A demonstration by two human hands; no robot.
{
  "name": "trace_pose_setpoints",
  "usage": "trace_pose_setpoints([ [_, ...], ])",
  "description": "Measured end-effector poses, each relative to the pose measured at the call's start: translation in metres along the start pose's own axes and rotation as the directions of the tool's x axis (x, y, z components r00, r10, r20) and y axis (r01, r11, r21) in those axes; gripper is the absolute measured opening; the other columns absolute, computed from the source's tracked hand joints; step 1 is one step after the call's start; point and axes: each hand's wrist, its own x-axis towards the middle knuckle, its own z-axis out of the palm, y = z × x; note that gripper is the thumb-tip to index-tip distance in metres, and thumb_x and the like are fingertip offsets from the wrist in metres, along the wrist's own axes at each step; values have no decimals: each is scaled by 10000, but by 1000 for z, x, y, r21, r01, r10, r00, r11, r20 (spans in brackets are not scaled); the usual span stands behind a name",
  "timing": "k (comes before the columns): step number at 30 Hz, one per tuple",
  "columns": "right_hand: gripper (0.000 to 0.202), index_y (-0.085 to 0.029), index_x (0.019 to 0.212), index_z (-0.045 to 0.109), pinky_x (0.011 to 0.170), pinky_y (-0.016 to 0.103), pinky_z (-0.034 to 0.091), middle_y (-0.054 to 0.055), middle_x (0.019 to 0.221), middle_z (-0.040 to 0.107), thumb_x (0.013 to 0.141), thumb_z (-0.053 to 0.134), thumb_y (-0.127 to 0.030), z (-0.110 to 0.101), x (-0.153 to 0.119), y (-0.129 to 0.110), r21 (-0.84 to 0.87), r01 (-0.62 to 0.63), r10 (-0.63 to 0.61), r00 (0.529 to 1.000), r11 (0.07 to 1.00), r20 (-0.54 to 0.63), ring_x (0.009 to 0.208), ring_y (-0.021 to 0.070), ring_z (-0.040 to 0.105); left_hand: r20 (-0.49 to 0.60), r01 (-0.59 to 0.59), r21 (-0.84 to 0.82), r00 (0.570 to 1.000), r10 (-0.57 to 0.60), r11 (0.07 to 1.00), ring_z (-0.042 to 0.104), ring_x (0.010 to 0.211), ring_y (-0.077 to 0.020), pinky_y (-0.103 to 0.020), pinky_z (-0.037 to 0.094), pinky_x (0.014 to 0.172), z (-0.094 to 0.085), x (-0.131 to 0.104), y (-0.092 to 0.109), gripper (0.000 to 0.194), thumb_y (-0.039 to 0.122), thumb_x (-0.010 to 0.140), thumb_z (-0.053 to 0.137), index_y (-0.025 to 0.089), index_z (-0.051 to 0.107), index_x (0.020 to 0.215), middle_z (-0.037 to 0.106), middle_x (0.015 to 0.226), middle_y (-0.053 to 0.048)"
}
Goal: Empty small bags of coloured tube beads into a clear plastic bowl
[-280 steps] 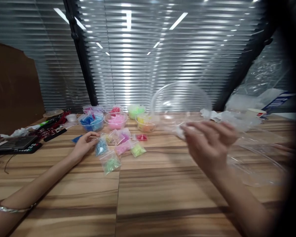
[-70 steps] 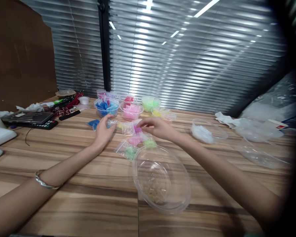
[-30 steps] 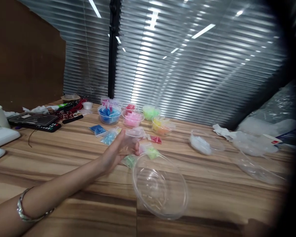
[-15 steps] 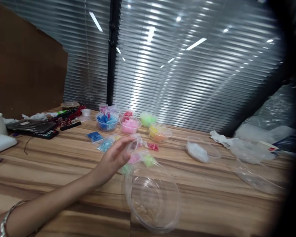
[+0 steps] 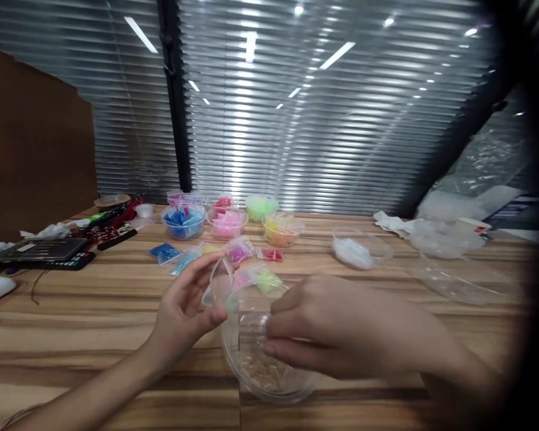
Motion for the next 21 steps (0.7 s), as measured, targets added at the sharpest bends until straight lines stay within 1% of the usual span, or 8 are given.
trace_pose_setpoints([
  [1, 208, -185, 847, 654, 545, 275, 397, -1, 751, 681, 983, 507, -241, 1, 10, 5, -102, -26, 29, 999, 994, 30, 623, 130, 606, -4, -3, 14, 1000, 3, 1000, 597, 1226, -221, -233, 479, 1007, 1, -3, 1, 565, 410, 786, 796, 279, 585, 1294, 674, 1250, -60],
  [3, 119, -156, 995, 669, 540, 299, 390, 54, 894, 705, 920, 605, -223, 14, 25, 13, -135, 17, -5, 997, 991, 83, 726, 180, 639, 18, -4, 37, 1000, 4, 999, 623, 1191, -204, -227, 479, 1008, 4, -7, 3, 516, 405, 823, 763, 291, 584, 1293, 695, 1215, -49],
  [6, 266, -168, 1078, 655, 543, 294, 407, 62, 961, 704, 869, 666, -332, 38, 33, 17, -88, 106, -93, 985, 990, 145, 778, 197, 654, 77, 28, 70, 996, -34, 997, 616, 1199, -179, -209, 472, 1009, 8, -12, 2, 454, 357, 873, 720, 338, 567, 1301, 678, 1257, -22],
  [9, 274, -175, 1141, 626, 630, 292, 452, 76, 1064, 693, 929, 565, -338, 54, 36, 14, -28, 163, -157, 976, 986, 153, 824, 194, 662, 120, 87, 107, 988, -100, 990, 603, 1205, -164, -198, 458, 1012, 10, -15, -1, 429, 295, 886, 712, 358, 573, 1287, 650, 1291, -4],
  [13, 281, -126, 1180, 596, 749, 310, 477, 105, 1110, 663, 974, 498, -290, 63, 37, 4, 11, 280, -280, 959, 960, 36, 932, 215, 636, 140, 137, 136, 978, -156, 981, 635, 1108, -149, -194, 471, 968, 12, -13, -2, 361, 299, 913, 675, 358, 593, 1259, 687, 1152, 10],
  [16, 253, -63, 1174, 578, 795, 295, 471, 108, 1072, 665, 970, 459, -154, 69, 37, -3, -21, 347, -347, 935, 938, -66, 940, 201, 614, 140, 195, 129, 967, -212, 972, 649, 1019, -160, -220, 488, 928, 13, -11, -2, 348, 325, 882, 708, 335, 617, 1218, 694, 1039, 7],
  [18, 237, -48, 1134, 585, 809, 288, 461, 108, 1062, 664, 956, 433, -86, 73, 37, -7, -61, 370, -374, 922, 927, -101, 935, 195, 605, 123, 244, 92, 959, -254, 965, 650, 1017, -202, -275, 499, 921, 13, -10, -4, 373, 355, 840, 747, 288, 631, 1188, 691, 1046, -24],
  [21, 209, -58, 1075, 605, 804, 291, 457, 95, 1049, 665, 964, 435, -110, 77, 38, -9, -79, 403, -410, 906, 912, -106, 923, 194, 605, 108, 310, 29, 944, -311, 950, 629, 1073, -236, -308, 482, 947, 12, -9, -9, 432, 413, 799, 776, 249, 631, 1171, 681, 1111, -57],
])
